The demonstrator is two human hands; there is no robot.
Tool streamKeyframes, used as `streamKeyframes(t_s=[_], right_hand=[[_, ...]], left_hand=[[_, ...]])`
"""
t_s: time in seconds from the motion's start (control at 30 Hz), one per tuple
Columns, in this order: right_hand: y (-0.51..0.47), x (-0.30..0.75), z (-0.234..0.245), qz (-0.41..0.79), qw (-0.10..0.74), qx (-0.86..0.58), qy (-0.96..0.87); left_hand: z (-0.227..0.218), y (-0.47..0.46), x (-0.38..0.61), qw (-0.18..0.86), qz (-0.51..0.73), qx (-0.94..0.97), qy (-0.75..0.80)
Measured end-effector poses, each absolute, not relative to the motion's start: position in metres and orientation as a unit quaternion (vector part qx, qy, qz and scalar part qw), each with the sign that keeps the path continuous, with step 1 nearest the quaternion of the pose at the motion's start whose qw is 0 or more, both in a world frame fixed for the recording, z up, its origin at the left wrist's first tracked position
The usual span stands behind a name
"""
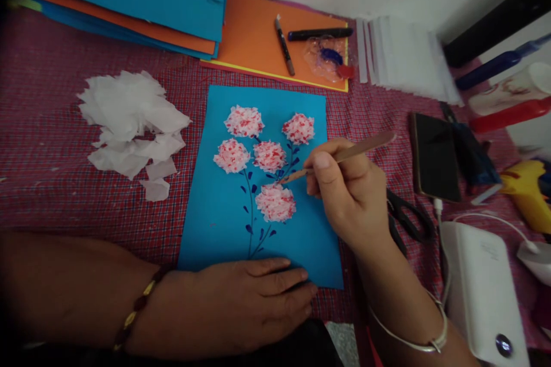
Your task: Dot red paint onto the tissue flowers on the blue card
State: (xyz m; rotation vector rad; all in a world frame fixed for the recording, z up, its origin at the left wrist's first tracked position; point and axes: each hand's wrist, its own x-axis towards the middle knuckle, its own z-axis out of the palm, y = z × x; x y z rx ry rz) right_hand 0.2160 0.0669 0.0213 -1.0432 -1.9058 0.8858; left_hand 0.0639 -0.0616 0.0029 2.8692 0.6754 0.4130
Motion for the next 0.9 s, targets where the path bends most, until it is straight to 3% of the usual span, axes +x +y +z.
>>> streamKeyframes(t_s=[0.17, 0.47, 0.73, 0.9], right_hand=[[0.069, 0.216, 0.024, 0.368, 0.43, -0.421, -0.709], [0.067, 0.216, 0.023, 0.364, 0.375, -0.41, -0.747], [0.1, 0.235, 0.057, 0.283, 0.574, -0.428, -0.638], [0.169, 0.241, 0.062, 0.261, 0.511, -0.452, -0.683]], left_hand=[[0.003, -0.062, 0.064, 0.077, 0.143, 0.96, 0.228], [-0.001, -0.064, 0.066, 0.084, 0.16, 0.956, 0.23], [-0.005, -0.065, 0.066, 0.083, 0.185, 0.955, 0.216], [-0.008, -0.067, 0.065, 0.073, 0.19, 0.958, 0.2]])
